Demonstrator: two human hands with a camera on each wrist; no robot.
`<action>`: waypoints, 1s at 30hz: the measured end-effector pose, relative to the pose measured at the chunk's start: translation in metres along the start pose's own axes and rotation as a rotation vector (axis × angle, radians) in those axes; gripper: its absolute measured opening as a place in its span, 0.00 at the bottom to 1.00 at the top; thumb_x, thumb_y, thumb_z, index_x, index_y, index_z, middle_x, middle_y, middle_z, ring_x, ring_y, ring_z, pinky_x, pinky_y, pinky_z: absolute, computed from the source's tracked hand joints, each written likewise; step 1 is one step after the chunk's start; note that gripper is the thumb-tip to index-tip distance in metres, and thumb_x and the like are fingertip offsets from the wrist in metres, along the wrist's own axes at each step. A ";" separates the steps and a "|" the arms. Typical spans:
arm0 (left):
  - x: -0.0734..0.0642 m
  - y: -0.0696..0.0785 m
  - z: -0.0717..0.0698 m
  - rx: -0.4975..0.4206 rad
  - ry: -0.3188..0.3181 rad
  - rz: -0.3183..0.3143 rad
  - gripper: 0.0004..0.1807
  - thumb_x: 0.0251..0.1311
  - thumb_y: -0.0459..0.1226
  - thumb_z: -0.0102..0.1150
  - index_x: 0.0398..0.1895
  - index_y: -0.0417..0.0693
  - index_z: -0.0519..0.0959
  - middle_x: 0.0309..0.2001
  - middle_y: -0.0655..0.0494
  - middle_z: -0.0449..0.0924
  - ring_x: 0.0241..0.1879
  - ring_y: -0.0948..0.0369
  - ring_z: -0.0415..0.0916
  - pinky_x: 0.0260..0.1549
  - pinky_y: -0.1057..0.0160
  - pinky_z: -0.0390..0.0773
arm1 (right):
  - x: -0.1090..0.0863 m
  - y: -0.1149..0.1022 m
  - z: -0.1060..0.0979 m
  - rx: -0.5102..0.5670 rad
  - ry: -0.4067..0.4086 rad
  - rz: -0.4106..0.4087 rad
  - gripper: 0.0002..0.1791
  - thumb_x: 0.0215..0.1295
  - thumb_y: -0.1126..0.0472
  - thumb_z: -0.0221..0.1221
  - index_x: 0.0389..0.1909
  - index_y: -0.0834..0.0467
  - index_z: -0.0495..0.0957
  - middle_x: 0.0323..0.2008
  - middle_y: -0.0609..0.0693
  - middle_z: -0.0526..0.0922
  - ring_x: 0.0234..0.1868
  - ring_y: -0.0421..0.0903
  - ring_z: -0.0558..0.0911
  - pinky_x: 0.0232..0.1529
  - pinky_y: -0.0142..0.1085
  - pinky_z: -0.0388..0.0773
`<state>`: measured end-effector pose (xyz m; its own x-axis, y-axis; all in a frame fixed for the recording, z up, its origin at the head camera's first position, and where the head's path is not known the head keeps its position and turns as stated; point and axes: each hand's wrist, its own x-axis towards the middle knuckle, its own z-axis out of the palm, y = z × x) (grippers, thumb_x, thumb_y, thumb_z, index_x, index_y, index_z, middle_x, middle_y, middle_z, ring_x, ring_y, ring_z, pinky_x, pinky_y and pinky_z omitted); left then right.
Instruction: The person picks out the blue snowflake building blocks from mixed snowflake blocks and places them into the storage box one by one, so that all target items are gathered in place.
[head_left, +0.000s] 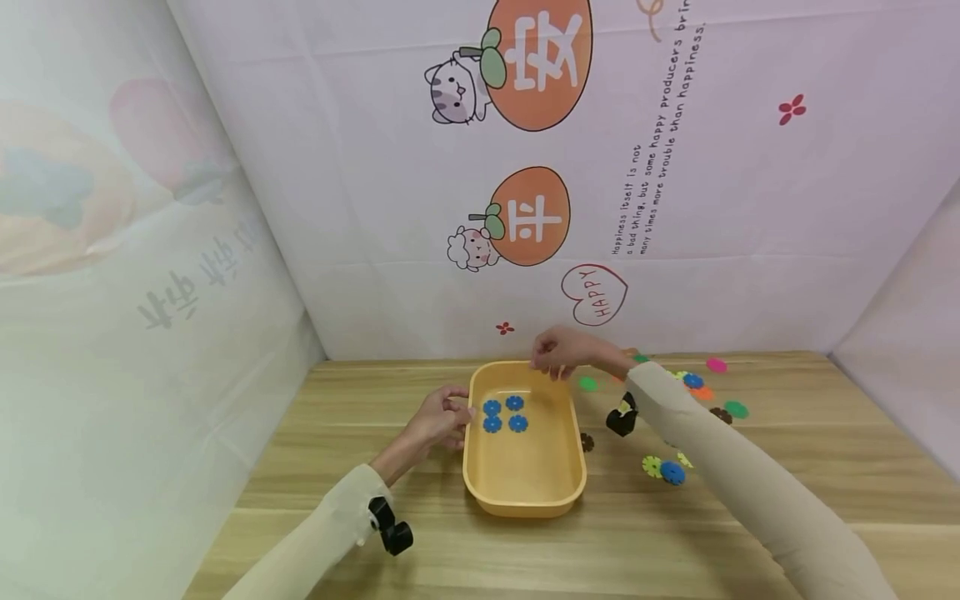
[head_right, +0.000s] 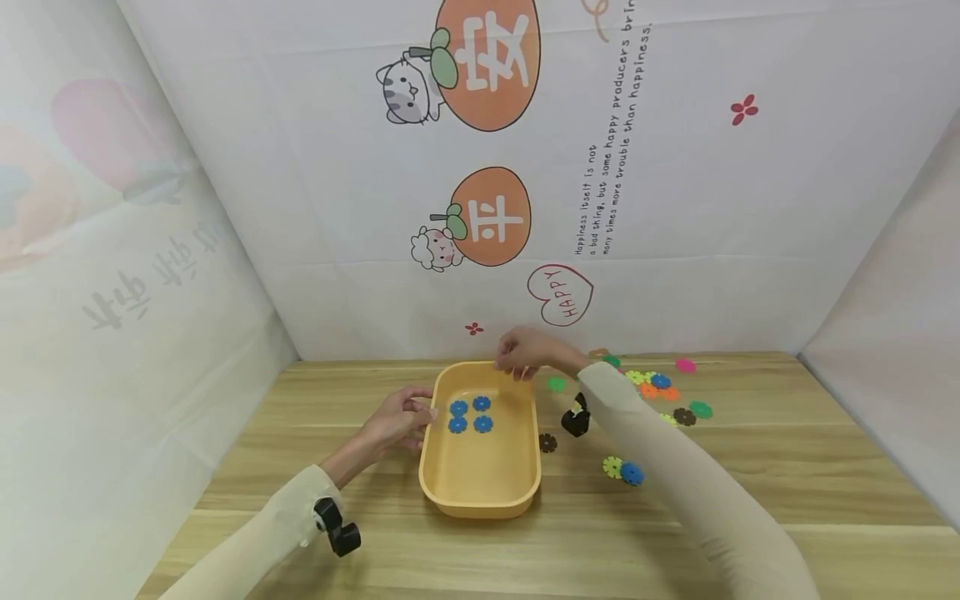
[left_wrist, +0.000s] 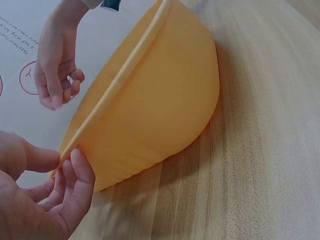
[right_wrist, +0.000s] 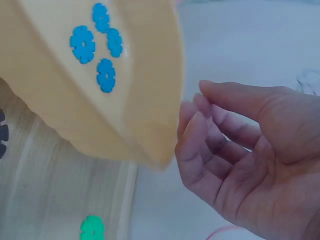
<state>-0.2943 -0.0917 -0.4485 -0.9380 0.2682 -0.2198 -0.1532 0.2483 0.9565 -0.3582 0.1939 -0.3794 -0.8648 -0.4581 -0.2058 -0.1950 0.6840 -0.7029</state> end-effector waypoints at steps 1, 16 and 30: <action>0.000 0.000 0.000 0.002 0.000 0.000 0.26 0.70 0.31 0.60 0.69 0.36 0.70 0.42 0.48 0.75 0.31 0.57 0.79 0.22 0.67 0.82 | -0.003 0.004 -0.003 0.027 0.008 -0.008 0.11 0.77 0.60 0.60 0.43 0.67 0.80 0.35 0.56 0.83 0.32 0.47 0.83 0.34 0.36 0.87; 0.000 -0.002 -0.001 0.013 0.001 0.010 0.25 0.71 0.34 0.62 0.69 0.37 0.71 0.46 0.42 0.78 0.34 0.55 0.81 0.22 0.67 0.83 | -0.041 0.066 -0.026 0.010 0.145 0.015 0.05 0.75 0.67 0.58 0.40 0.67 0.78 0.35 0.61 0.83 0.31 0.51 0.83 0.35 0.46 0.90; 0.002 -0.004 -0.002 0.009 0.001 0.012 0.26 0.70 0.33 0.62 0.69 0.37 0.70 0.46 0.42 0.78 0.35 0.54 0.82 0.22 0.66 0.84 | -0.071 0.100 -0.029 -0.276 0.127 0.030 0.10 0.66 0.71 0.61 0.45 0.72 0.78 0.37 0.58 0.82 0.37 0.51 0.79 0.37 0.42 0.83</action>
<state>-0.2959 -0.0943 -0.4525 -0.9401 0.2702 -0.2079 -0.1390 0.2532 0.9574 -0.3301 0.3117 -0.4153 -0.9196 -0.3725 -0.1248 -0.2718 0.8326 -0.4825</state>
